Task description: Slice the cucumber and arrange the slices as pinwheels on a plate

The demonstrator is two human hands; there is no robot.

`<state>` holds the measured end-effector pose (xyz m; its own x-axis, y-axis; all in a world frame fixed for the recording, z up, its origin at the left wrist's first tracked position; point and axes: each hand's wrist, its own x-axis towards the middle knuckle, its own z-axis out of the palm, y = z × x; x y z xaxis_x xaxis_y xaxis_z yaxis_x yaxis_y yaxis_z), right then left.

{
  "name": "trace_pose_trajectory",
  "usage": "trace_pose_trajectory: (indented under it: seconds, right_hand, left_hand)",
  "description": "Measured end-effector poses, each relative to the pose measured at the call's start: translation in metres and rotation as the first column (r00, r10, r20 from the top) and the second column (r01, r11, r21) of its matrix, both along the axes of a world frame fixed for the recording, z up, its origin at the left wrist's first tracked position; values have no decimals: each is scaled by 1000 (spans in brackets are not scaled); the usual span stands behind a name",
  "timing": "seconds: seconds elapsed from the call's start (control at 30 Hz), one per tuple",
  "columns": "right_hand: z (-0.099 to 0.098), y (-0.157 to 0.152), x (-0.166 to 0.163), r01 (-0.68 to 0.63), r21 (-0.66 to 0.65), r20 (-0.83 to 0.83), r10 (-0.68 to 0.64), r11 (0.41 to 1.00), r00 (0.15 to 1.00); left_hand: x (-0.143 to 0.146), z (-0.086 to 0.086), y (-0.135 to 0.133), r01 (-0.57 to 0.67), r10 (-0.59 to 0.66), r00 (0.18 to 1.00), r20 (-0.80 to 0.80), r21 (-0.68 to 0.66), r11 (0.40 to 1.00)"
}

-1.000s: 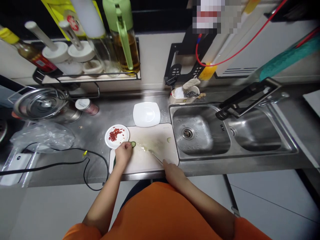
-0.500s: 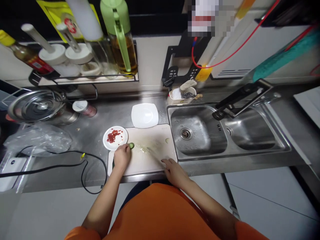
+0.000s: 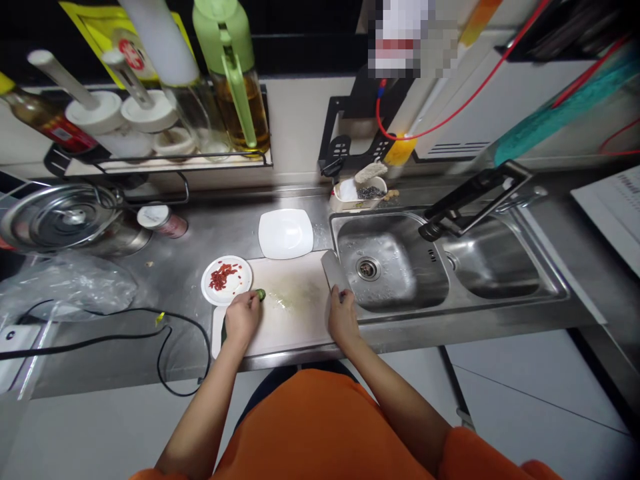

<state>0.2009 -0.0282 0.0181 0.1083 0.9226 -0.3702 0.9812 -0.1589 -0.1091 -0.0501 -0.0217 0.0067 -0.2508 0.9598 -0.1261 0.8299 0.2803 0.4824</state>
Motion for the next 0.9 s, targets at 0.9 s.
trace_pose_trajectory:
  seconds: [0.9]
  right_hand:
    - [20,87,-14,-111,-29,-33,110,993,993]
  left_hand:
    - [13,5,123,-116,118,993,10,-128,985]
